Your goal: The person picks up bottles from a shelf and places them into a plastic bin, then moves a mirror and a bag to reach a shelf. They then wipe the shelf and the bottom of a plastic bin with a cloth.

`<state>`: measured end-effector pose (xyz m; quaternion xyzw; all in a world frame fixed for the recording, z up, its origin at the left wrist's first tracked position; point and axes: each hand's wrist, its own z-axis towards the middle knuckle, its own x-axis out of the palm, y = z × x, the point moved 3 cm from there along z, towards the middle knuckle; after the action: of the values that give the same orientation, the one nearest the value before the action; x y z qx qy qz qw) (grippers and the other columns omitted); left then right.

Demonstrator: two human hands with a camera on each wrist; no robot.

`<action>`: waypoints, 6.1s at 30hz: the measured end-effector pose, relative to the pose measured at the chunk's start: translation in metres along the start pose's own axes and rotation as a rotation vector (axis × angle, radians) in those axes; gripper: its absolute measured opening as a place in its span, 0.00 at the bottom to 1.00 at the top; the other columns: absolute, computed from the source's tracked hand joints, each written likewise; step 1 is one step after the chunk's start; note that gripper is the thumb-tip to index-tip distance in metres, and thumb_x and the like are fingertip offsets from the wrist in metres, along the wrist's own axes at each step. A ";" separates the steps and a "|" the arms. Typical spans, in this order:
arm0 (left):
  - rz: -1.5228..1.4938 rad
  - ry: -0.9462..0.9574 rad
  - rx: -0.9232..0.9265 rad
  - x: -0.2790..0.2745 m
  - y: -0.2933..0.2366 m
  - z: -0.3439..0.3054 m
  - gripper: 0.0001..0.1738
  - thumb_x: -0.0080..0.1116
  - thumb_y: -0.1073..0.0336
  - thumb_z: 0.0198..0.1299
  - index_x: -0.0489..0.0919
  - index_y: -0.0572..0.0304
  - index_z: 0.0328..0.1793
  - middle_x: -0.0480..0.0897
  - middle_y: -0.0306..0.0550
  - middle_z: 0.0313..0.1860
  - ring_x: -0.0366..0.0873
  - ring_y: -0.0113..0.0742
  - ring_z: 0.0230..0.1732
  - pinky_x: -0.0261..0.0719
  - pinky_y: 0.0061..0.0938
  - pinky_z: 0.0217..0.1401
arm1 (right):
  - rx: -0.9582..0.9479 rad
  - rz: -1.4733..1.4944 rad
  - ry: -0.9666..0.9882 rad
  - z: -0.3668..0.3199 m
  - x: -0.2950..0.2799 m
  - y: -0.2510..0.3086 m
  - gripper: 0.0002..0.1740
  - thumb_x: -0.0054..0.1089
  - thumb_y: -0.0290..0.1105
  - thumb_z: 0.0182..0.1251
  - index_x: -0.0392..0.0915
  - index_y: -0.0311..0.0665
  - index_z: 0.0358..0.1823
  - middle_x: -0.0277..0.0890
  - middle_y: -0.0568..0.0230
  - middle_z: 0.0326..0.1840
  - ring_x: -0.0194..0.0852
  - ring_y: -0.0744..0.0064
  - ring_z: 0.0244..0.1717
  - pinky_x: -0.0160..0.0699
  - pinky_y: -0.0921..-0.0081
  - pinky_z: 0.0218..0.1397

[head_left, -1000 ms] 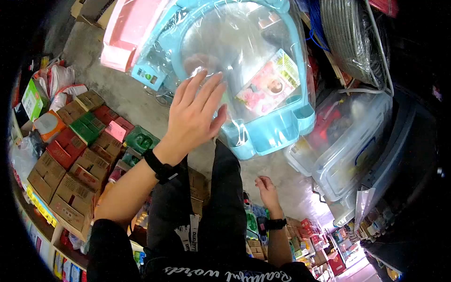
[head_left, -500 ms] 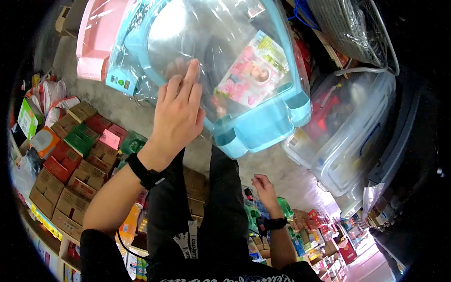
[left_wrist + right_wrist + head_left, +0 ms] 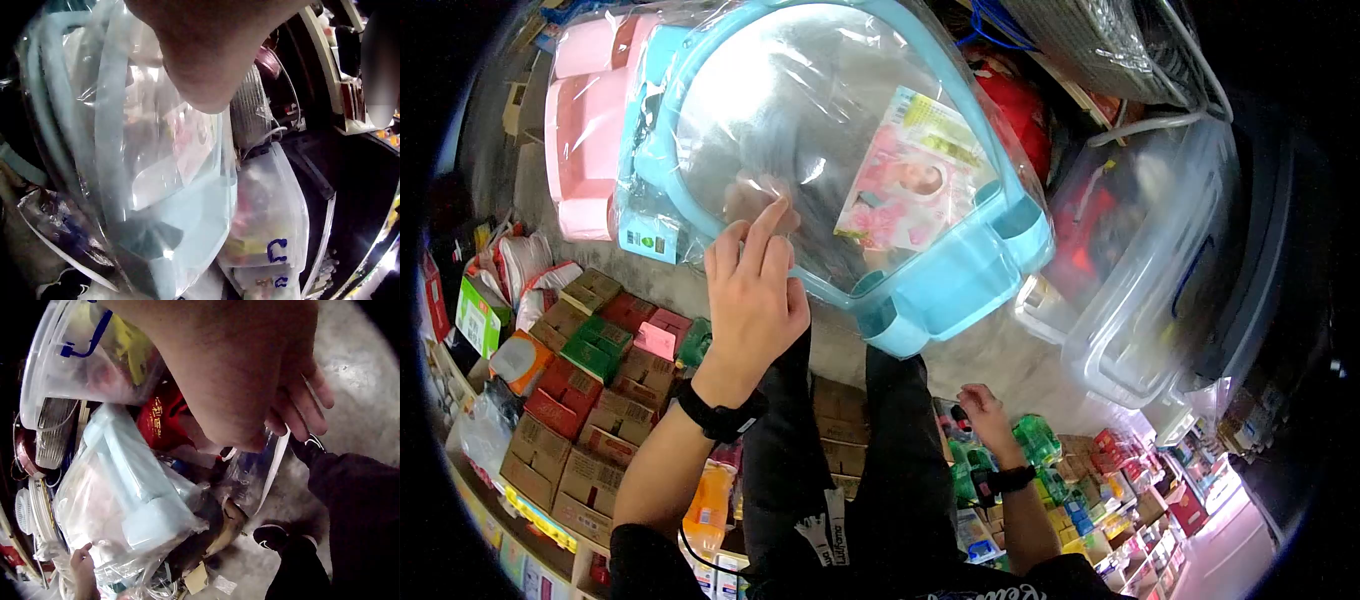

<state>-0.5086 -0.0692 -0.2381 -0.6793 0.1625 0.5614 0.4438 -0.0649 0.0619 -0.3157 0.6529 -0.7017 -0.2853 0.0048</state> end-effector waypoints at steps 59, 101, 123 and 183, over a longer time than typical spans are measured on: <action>-0.253 1.266 1.049 -0.145 -0.327 -0.072 0.11 0.58 0.68 0.69 0.80 0.73 0.47 0.85 0.53 0.40 0.80 0.38 0.42 0.79 0.32 0.51 | 0.705 1.165 -1.107 -0.424 0.281 -0.012 0.25 0.58 0.36 0.61 0.76 0.29 0.57 0.81 0.41 0.54 0.80 0.40 0.55 0.81 0.48 0.54; 0.256 1.454 1.841 -0.113 -0.476 -0.216 0.10 0.55 0.70 0.71 0.80 0.70 0.50 0.86 0.52 0.40 0.83 0.36 0.42 0.81 0.31 0.49 | 3.061 1.454 -1.557 -0.513 0.718 0.460 0.26 0.62 0.39 0.67 0.80 0.26 0.59 0.83 0.42 0.57 0.83 0.55 0.56 0.76 0.65 0.62; -0.151 0.984 1.129 -0.200 -0.294 -0.065 0.11 0.59 0.68 0.67 0.82 0.65 0.52 0.86 0.57 0.46 0.84 0.50 0.49 0.80 0.36 0.52 | 0.265 1.839 -2.061 -0.477 0.161 0.001 0.13 0.65 0.33 0.70 0.79 0.31 0.47 0.78 0.70 0.38 0.73 0.81 0.37 0.71 0.80 0.38; -0.999 -0.206 1.900 -0.625 -0.443 -0.100 0.10 0.59 0.66 0.62 0.79 0.64 0.45 0.84 0.56 0.49 0.82 0.50 0.50 0.79 0.48 0.54 | -1.158 -0.823 -1.943 -0.852 -0.099 0.313 0.21 0.55 0.34 0.71 0.75 0.33 0.61 0.79 0.49 0.54 0.83 0.63 0.48 0.80 0.71 0.52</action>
<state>-0.3265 -0.0763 0.5129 0.0041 0.1980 0.0153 0.9801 -0.0131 -0.1880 0.5614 0.2411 0.0810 -0.9110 -0.3248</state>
